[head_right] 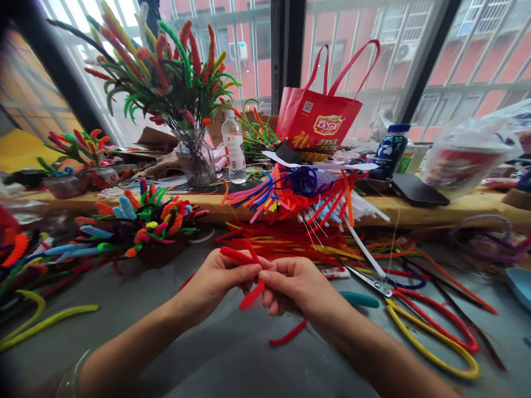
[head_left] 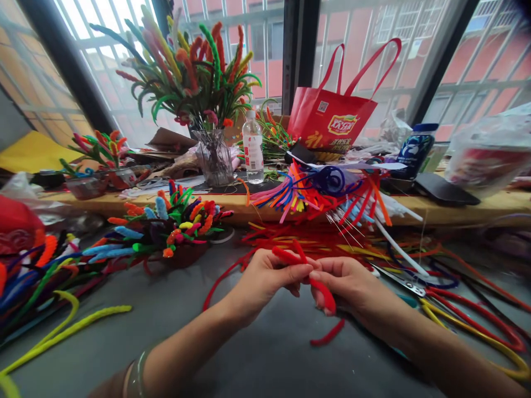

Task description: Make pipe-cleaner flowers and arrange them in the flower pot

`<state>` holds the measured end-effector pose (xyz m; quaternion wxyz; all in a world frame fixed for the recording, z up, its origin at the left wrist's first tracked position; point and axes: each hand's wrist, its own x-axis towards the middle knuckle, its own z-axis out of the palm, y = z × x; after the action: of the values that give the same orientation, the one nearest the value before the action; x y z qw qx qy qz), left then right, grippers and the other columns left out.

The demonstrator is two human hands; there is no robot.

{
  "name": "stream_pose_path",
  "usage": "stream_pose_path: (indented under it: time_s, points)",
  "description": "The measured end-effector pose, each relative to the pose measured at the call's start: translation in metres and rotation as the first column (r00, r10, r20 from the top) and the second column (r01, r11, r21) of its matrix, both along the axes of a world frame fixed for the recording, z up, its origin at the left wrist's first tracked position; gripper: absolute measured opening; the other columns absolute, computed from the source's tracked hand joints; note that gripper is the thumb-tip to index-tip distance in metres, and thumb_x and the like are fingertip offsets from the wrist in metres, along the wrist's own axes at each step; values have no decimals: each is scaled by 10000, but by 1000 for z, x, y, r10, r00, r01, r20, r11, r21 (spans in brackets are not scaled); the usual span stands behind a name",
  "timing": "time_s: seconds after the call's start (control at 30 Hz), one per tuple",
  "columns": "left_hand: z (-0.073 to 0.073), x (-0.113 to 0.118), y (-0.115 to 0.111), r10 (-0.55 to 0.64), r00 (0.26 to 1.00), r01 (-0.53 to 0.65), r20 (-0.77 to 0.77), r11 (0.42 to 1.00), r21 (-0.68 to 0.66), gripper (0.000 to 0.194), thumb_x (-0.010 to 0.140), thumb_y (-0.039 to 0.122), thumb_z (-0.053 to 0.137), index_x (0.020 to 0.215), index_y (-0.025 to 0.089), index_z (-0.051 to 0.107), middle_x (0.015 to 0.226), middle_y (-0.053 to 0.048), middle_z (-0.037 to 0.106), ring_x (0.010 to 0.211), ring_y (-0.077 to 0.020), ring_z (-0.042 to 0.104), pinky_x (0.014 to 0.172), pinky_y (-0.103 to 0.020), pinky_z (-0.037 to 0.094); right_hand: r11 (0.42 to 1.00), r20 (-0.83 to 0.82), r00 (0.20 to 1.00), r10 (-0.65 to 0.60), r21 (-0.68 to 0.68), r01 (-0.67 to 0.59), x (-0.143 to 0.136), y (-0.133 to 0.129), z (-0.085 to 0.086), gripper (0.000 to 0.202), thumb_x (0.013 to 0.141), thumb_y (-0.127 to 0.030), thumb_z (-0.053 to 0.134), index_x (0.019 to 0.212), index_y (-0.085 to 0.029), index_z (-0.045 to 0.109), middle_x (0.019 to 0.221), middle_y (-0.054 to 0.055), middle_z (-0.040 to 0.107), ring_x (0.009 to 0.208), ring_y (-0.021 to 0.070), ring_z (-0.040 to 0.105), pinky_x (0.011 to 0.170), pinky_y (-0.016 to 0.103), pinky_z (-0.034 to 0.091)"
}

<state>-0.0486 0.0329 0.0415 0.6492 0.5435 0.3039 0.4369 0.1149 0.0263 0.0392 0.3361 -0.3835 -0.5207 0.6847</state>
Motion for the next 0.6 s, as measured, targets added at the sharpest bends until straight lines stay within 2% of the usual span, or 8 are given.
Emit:
stream_pose_path:
  time_s: [0.17,0.3,0.37,0.5,0.6]
  points:
    - [-1,2,-5,2,996,5,93,997,-72,127,724,245,665,717,133,726,626,-22,612,529,-74,484,500,-180,383,999,-66,998,-19,-35,16,-3,-2,-3,266,755,-370,672,676,-117,649,465,-32,563,366,23,426,379,140,290]
    - [1,2,-7,56,985,-45,165,997,-67,107,709,223,665,686,139,727,590,-12,599,501,-66,472,482,-172,380,999,-99,995,28,-43,-32,-1,-8,8,306,796,-426,610,741,-130,666,561,5,630,424,49,510,420,152,368]
    - [1,1,-8,83,981,-76,177,996,-48,119,712,230,659,700,138,734,586,-16,598,489,-65,465,471,-174,379,1000,-16,1000,19,4,-19,1,-11,17,283,780,-415,621,741,-140,670,614,22,658,468,66,548,445,163,399]
    - [1,1,-9,122,983,-124,134,992,7,141,733,247,654,761,145,745,607,-25,601,498,-74,472,468,-181,389,979,154,983,-100,190,70,2,-16,32,185,708,-373,670,716,-189,669,654,23,681,515,105,583,478,204,444]
    - [-2,1,-9,120,982,-127,144,991,41,136,745,257,660,782,158,746,620,-27,615,508,-77,479,474,-183,395,967,228,961,-155,234,101,0,-21,37,167,700,-366,652,685,-200,661,662,20,678,527,121,591,511,234,474]
